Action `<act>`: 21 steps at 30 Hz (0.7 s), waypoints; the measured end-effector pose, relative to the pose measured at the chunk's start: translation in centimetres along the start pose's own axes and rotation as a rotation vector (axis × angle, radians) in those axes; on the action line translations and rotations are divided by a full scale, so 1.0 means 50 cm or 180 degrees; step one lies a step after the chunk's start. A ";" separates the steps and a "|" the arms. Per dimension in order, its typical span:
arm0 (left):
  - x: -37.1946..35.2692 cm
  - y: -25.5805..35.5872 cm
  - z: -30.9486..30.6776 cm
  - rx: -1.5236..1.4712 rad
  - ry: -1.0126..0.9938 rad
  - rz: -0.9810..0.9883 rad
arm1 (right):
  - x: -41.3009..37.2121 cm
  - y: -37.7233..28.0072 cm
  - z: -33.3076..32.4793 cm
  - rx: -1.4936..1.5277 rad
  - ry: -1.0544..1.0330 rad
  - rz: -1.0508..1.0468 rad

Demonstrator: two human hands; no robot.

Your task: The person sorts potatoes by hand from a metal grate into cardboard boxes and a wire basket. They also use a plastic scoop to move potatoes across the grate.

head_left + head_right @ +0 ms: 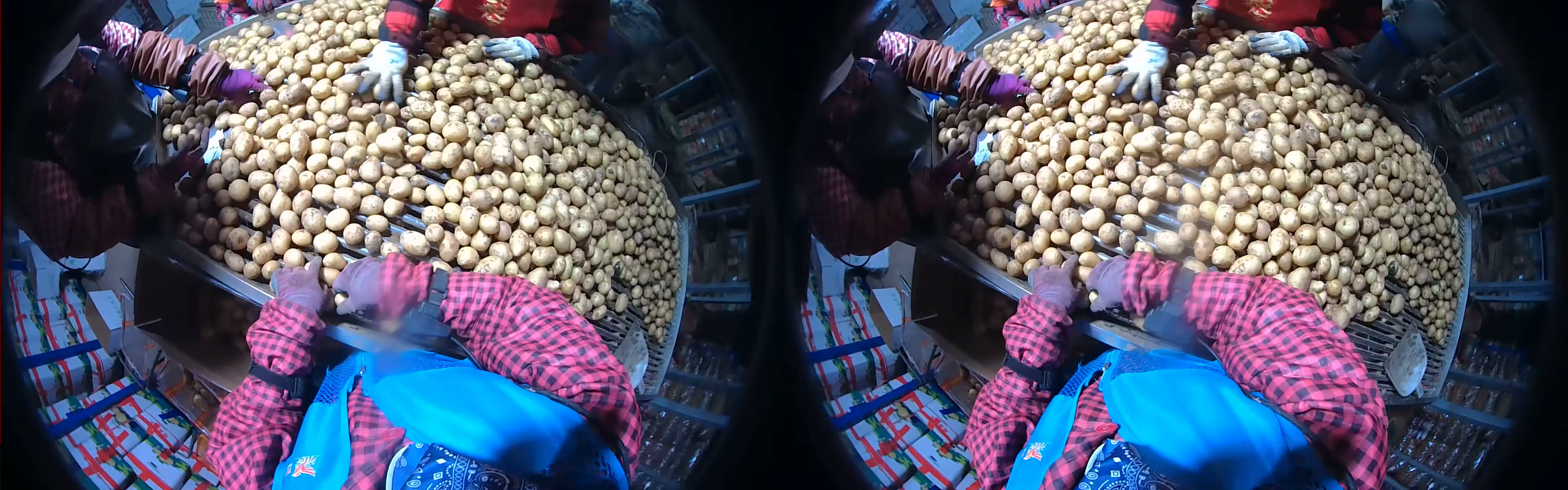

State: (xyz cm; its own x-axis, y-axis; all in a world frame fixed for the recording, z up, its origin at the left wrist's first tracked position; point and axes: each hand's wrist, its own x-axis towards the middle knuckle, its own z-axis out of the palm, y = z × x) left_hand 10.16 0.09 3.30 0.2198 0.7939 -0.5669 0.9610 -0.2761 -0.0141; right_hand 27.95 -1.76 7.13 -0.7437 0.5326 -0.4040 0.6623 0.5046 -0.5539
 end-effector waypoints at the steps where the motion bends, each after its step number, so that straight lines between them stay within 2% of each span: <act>1: 0.002 -0.013 0.007 0.0024 0.0013 -0.0002 | 0.014 0.015 0.019 0.0393 0.0029 0.0326; 3: 0.001 -0.056 0.034 -0.1555 0.0590 0.0433 | -0.005 0.019 0.024 0.1025 0.0291 0.0821; 4: -0.016 -0.054 0.037 -0.3886 0.0609 0.0281 | -0.039 0.009 0.007 0.1275 0.0551 0.0986; 6: -0.023 -0.061 0.060 -0.5702 0.1545 0.0552 | -0.098 -0.005 -0.022 0.1680 0.1150 0.1238; 7: -0.068 -0.035 0.020 -0.6738 0.1535 0.0349 | -0.102 -0.005 -0.020 0.1655 0.1138 0.1247; 8: -0.110 -0.033 -0.025 -0.6726 0.1175 0.0190 | -0.107 -0.009 -0.010 0.1976 0.2152 0.0854; 9: -0.131 -0.017 -0.038 -0.7235 0.0990 0.0396 | -0.111 -0.021 -0.009 0.2284 0.3154 0.0419; 10: -0.142 -0.006 -0.044 -0.7722 0.0806 0.0632 | -0.108 -0.033 -0.013 0.2280 0.3128 0.0404; 11: -0.111 -0.030 0.023 -0.8547 -0.0304 0.1468 | -0.096 -0.047 -0.019 0.1457 0.3225 -0.0006; 12: -0.094 -0.017 0.052 -0.8941 -0.1215 0.3080 | -0.073 -0.059 -0.017 0.0929 0.3188 -0.0295; 13: -0.111 0.008 0.051 -0.8068 -0.0029 0.2177 | -0.049 -0.071 -0.014 0.0413 0.3180 -0.0591; 14: -0.132 0.014 0.047 -0.7266 0.0565 0.1797 | -0.019 -0.083 0.003 0.0202 0.3063 -0.0755; 15: -0.157 0.024 0.026 -0.6427 0.1020 0.1344 | -0.003 -0.103 0.011 -0.0183 0.2822 -0.0801; 16: -0.149 0.021 0.031 -0.6431 0.1025 0.1360 | -0.002 -0.108 0.016 -0.0199 0.2822 -0.0801; 18: -0.118 0.003 0.047 -0.8917 -0.0262 0.0673 | 0.003 -0.109 0.019 -0.0058 0.2648 -0.0930; 19: -0.112 -0.007 0.049 -0.8921 -0.0263 0.0682 | -0.006 -0.091 -0.004 -0.0062 0.3031 -0.1193; 21: -0.112 -0.021 0.065 -0.9495 -0.1537 0.1095 | 0.010 0.009 -0.038 0.0386 0.3327 -0.0598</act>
State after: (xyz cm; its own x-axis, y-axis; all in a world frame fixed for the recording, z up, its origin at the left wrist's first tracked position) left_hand 7.35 -5.82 3.82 0.5471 0.7560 -0.3592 -0.8195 0.5712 -0.0460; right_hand 28.03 0.03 8.06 -0.3477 0.8006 0.4880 0.4887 0.5990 -0.6343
